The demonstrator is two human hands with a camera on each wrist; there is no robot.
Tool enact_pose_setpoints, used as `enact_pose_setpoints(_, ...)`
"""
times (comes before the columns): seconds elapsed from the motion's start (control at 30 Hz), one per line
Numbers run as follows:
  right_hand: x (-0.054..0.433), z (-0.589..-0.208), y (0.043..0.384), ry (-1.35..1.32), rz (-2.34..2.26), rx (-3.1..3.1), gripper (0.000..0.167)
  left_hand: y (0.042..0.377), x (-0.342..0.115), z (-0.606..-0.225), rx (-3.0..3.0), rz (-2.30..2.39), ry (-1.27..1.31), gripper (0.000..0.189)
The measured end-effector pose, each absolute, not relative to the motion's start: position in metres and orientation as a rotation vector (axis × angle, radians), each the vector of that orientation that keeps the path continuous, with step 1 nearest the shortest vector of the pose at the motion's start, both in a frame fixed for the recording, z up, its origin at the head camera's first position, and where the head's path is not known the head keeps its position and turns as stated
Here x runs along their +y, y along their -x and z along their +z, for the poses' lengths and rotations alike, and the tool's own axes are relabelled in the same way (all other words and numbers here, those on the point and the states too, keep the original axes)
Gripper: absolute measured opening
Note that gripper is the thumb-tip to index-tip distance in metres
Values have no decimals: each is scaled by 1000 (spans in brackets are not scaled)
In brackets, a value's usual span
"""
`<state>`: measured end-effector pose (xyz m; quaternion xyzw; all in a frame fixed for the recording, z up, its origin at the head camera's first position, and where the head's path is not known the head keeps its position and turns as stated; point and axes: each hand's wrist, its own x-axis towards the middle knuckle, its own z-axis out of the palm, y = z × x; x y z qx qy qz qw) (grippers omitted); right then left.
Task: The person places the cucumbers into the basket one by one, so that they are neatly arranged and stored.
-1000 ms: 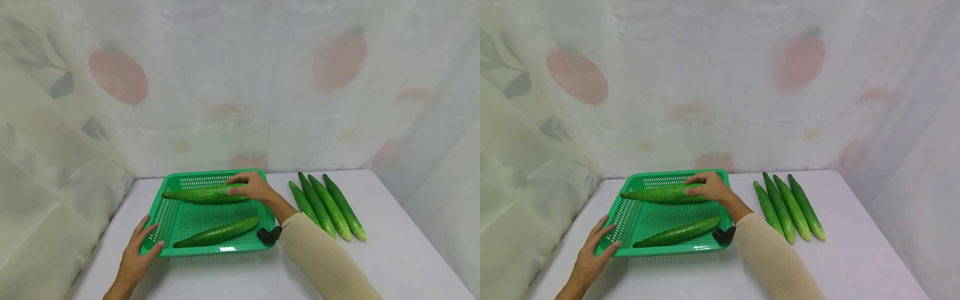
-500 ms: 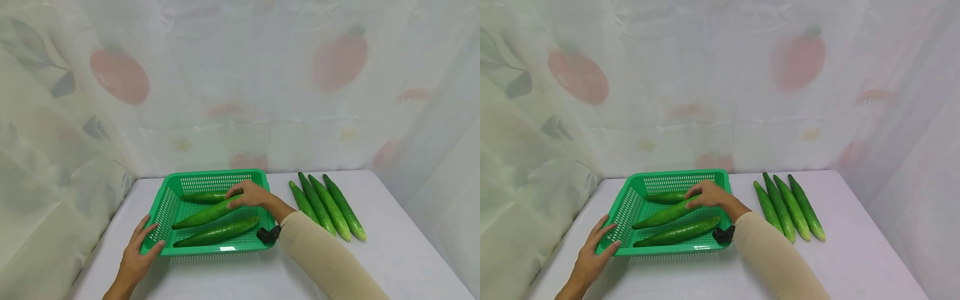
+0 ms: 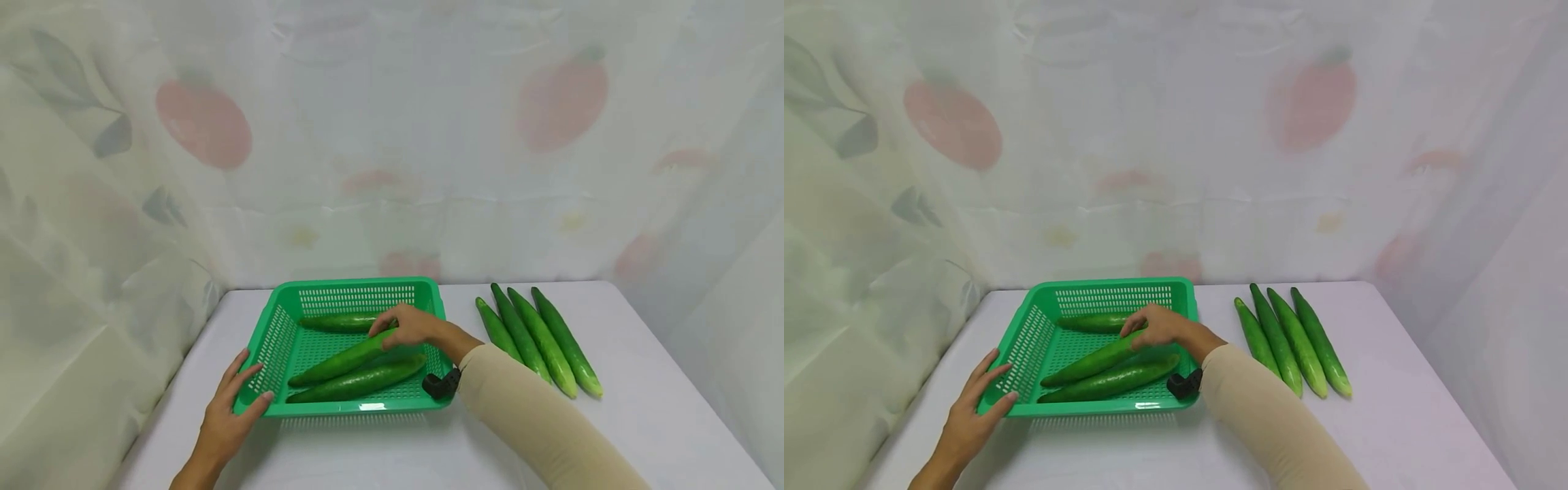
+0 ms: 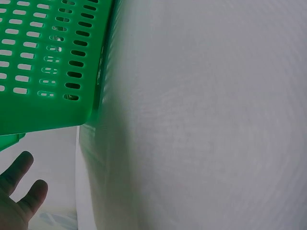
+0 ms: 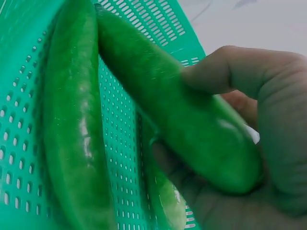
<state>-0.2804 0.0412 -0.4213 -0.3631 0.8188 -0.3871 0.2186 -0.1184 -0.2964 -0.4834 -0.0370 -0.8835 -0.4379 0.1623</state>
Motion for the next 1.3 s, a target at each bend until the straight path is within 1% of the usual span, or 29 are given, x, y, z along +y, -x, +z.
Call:
enact_pose_setpoints(0.3,43,-425,280,1067,-967,2229,29,118,-297,-483,-2532,-1241,101,51)
enact_pose_setpoints(0.47,41,-425,280,1037,-913,2251,32,117,-297,-483,-2533,-1232,86,51)
enact_pose_setpoints(0.77,41,-427,279,928,-964,2183,29,117,-296,-483,-2529,-1220,98,51)
enact_pose_setpoints(1.03,41,-427,277,925,-998,2130,30,117,-296,-483,-2531,-1235,98,51)
enact_pose_setpoints(1.3,42,-424,274,881,-1099,2034,24,116,-296,-482,-2538,-1247,87,51)
